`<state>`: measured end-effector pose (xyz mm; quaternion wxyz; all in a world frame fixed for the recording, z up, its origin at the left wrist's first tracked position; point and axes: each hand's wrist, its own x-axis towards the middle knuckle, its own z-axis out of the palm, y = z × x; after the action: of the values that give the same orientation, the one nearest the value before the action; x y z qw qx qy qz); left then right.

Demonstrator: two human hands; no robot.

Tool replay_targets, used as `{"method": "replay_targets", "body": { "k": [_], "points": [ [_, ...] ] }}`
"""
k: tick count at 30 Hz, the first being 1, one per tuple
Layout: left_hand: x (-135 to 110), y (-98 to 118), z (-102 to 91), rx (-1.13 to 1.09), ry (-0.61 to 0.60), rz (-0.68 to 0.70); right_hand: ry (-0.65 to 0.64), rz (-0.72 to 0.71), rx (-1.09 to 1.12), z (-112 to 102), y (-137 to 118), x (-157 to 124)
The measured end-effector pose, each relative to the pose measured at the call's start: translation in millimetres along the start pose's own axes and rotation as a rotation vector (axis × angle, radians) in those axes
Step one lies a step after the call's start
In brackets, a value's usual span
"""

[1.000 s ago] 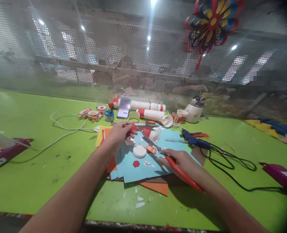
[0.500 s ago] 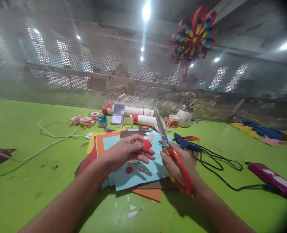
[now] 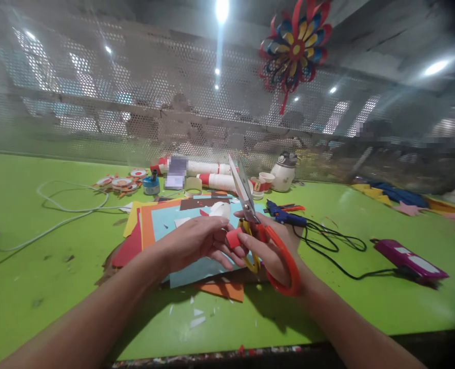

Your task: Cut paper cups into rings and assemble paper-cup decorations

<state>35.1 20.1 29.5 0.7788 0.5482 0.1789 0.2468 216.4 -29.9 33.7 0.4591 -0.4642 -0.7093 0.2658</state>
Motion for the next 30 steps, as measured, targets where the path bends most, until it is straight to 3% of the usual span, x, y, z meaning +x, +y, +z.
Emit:
{"method": "replay_targets", "body": {
  "k": [9, 12, 15, 19, 24, 30],
  "points": [
    [6.1, -6.4, 2.4, 0.261, 0.228, 0.062, 0.057, -0.088, -0.255, 3.2, 12.5, 8.0],
    [0.1, 14.3, -13.0, 0.244, 0.432, 0.190, 0.105, 0.051, -0.509, -2.5, 24.2, 18.7],
    [-14.2, 43.2, -35.2, 0.053, 0.696, 0.391, -0.036, 0.268, -0.832, -13.1, 40.2, 29.6],
    [-28.5, 56.2, -60.0, -0.158, 0.897, 0.494, -0.080, 0.367, -0.940, -24.2, 60.3, 36.3],
    [-26.9, 31.8, -69.6, -0.192, 0.921, 0.450, -0.139, 0.428, -1.030, -25.5, 66.3, 35.8],
    [-23.3, 20.8, -73.0, 0.006, 0.935, 0.533, -0.232, 0.426, -1.133, -25.6, 56.7, 35.4]
  ]
}}
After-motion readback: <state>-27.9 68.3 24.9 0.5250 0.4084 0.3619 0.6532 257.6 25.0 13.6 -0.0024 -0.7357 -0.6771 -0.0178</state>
